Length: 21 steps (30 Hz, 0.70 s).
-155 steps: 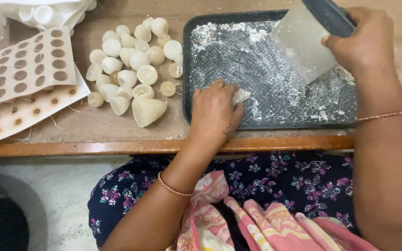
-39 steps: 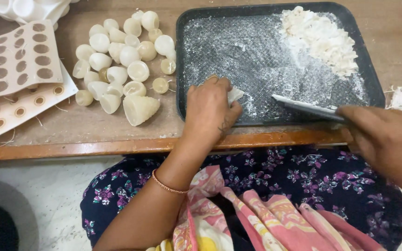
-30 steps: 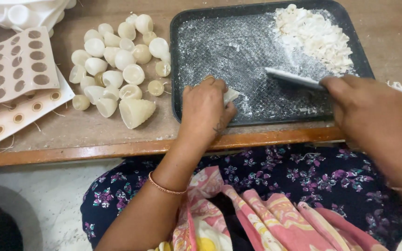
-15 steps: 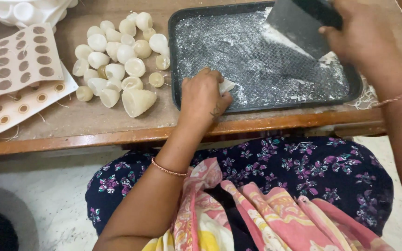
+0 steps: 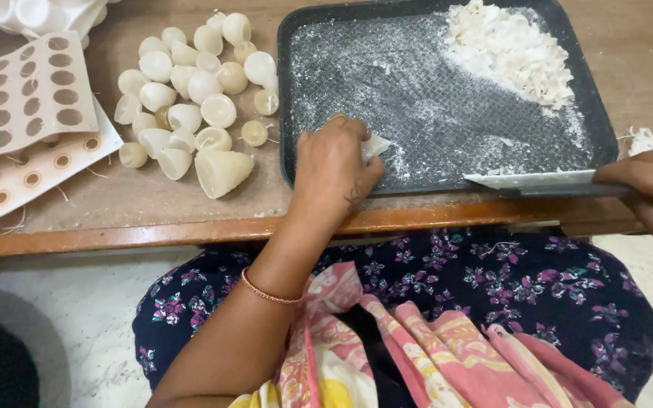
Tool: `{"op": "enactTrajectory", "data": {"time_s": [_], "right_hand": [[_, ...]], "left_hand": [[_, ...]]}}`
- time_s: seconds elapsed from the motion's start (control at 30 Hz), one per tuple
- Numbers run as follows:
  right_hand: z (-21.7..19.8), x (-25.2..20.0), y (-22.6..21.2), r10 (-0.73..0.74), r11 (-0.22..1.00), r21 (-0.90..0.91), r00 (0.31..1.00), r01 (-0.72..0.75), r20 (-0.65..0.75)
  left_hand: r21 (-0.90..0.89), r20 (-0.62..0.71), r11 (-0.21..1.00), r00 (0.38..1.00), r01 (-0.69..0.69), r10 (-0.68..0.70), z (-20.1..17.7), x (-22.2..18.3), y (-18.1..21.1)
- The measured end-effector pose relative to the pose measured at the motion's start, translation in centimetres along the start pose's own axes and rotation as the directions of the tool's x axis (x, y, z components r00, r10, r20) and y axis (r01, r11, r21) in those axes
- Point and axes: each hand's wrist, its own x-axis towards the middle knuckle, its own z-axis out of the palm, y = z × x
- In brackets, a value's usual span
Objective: The person is using a scraper to gather and process white wax material and clean small cone-shaped wax pieces on a tray.
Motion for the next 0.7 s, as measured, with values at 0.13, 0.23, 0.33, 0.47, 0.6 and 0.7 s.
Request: {"op": "enactTrajectory", "data": {"time_s": [0.13, 0.23, 0.33, 0.47, 0.6, 0.7], "right_hand": [[-1.6, 0.4, -3.4, -0.057, 0.998, -0.004, 0.998, 0.057, -0.007], [-2.1, 0.8, -6.3, -0.072, 0.997, -0.034, 0.995, 0.069, -0.075], [-3.9, 2.3, -10.9, -0.069, 0.994, -0.099, 0.987, 0.055, -0.144], [-5.5, 5.7, -14.3, -0.021, 0.965, -0.260, 0.984, -0.027, -0.179], [-4.3, 9.1, -12.9, -0.027, 0.932, -0.356, 0.969, -0.065, -0.246], [-4.5, 11.5, -12.1, -0.013, 0.935, -0.344, 0.959, -0.089, -0.282]], "left_hand": [[0.009, 0.017, 1.000, 1.000, 0.006, -0.006, 0.2, 0.1, 0.1], [0.028, 0.025, 0.999, 1.000, -0.018, 0.017, 0.2, 0.2, 0.0], [0.053, 0.038, 0.997, 0.998, -0.051, 0.049, 0.4, 0.2, -0.1], [0.059, 0.055, 0.997, 0.997, -0.053, 0.050, 0.5, 0.3, -0.1], [0.030, 0.069, 0.999, 0.997, -0.039, 0.037, 0.2, 0.2, -0.1], [0.019, 0.062, 0.999, 0.997, -0.038, 0.037, 0.4, 0.2, -0.2]]}}
